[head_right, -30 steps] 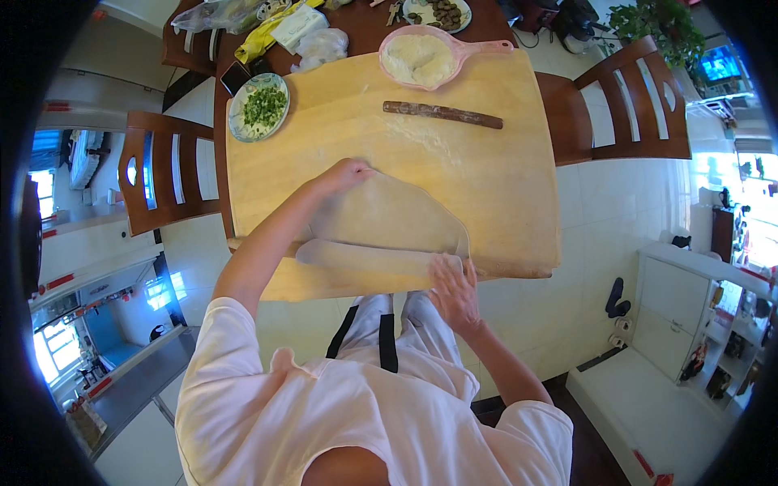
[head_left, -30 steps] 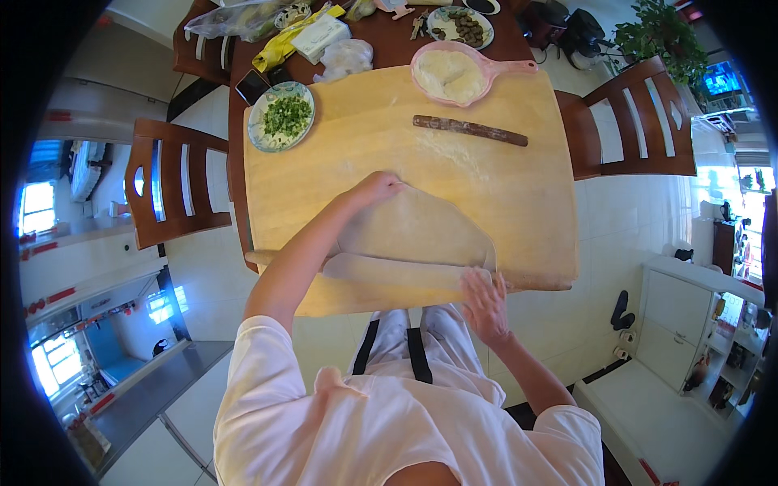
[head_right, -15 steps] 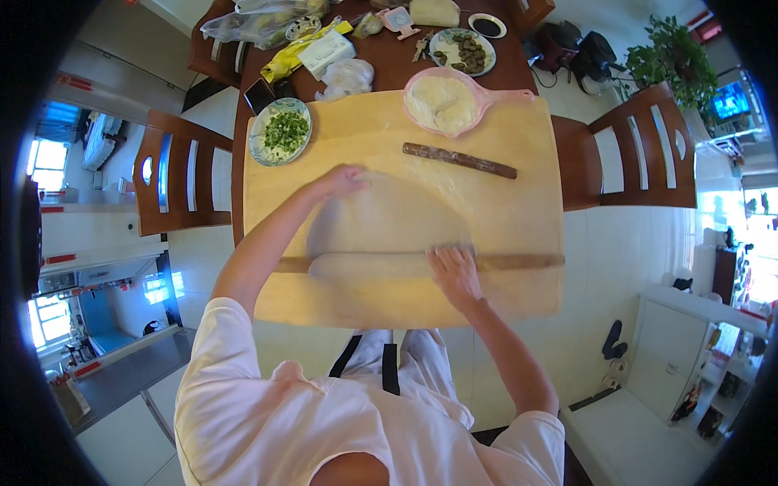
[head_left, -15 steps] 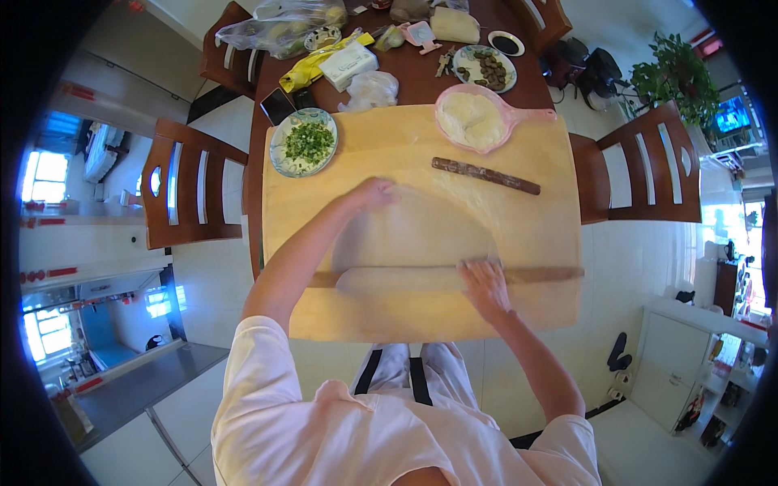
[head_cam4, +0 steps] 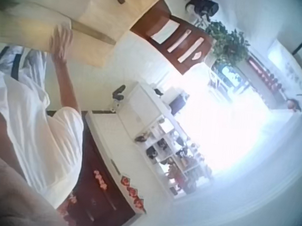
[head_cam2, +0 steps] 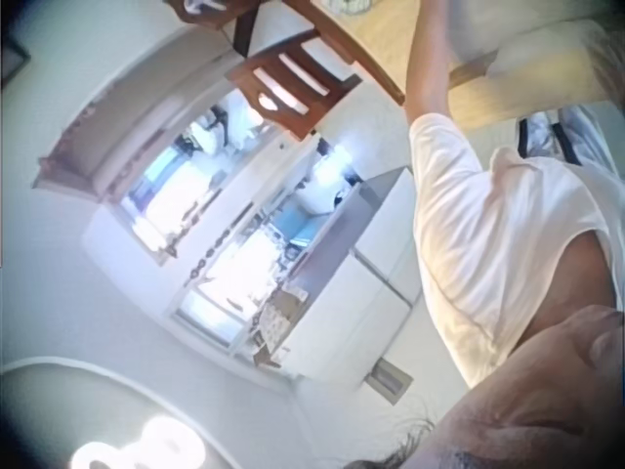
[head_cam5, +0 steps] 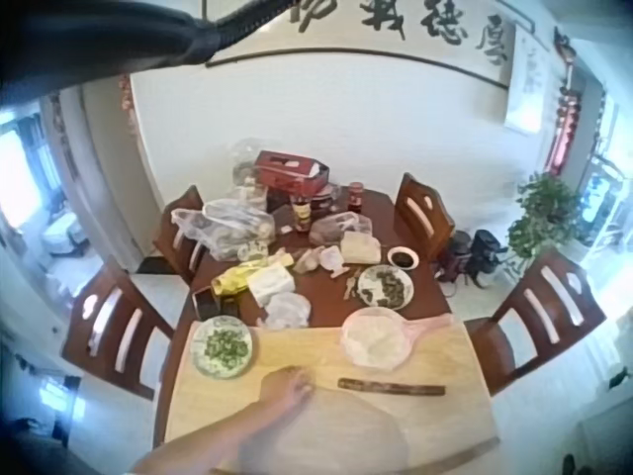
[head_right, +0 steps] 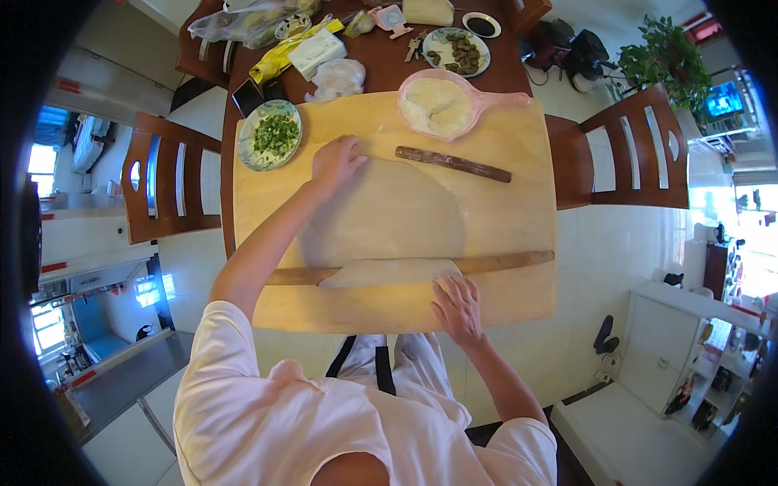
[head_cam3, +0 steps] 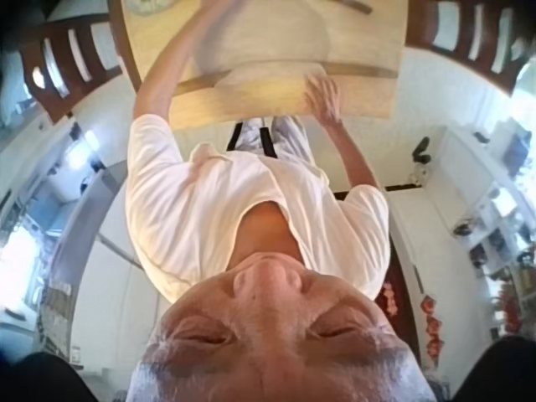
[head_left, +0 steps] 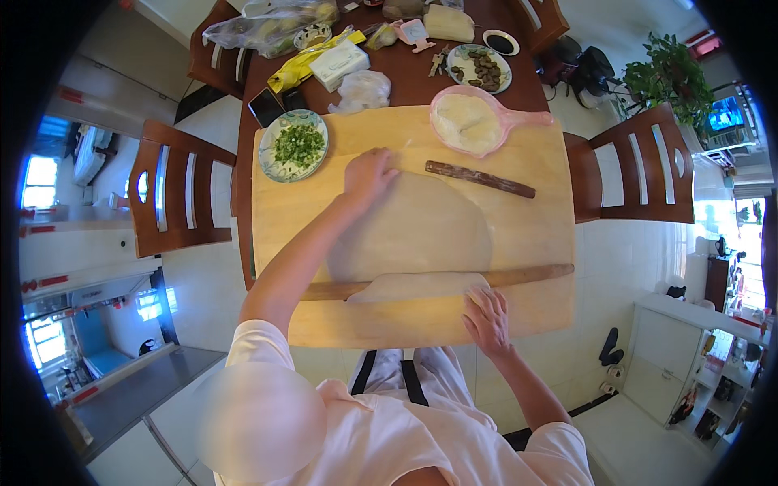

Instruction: The person rolls a piece of dough on a wooden table using a rolling pin. They repeatedly flatten and rotate the dough, occasionally dusting it with flour from a nearby container. The person briefly walks to the living room to retrieve a tissue and wipe the rolling pin before returning to continue rolling the dough.

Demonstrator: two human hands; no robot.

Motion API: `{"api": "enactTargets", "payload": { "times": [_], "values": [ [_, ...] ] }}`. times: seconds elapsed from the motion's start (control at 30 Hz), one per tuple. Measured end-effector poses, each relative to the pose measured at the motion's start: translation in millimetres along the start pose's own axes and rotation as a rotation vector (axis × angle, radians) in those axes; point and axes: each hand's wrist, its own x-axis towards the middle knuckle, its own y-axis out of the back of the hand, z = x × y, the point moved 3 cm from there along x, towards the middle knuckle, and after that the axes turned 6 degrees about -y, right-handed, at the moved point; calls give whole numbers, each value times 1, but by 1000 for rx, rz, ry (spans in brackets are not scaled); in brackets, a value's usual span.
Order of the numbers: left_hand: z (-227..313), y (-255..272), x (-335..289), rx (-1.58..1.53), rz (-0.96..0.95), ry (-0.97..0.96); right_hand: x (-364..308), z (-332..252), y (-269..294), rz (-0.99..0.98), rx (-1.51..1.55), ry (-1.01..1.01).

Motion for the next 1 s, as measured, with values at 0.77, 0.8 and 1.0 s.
{"api": "enactTargets", "payload": {
  "times": [0.77, 0.8, 1.0],
  "values": [
    [101, -109, 50, -354, 389, -67, -15, 22, -6, -67, -77, -77],
    [105, -115, 45, -365, 449, -95, -22, 21, -6, -71, -44, -61],
    [97, -98, 12, -165, 379, -249, -43, 12, -9, -116, -36, -80]
  ]
}}
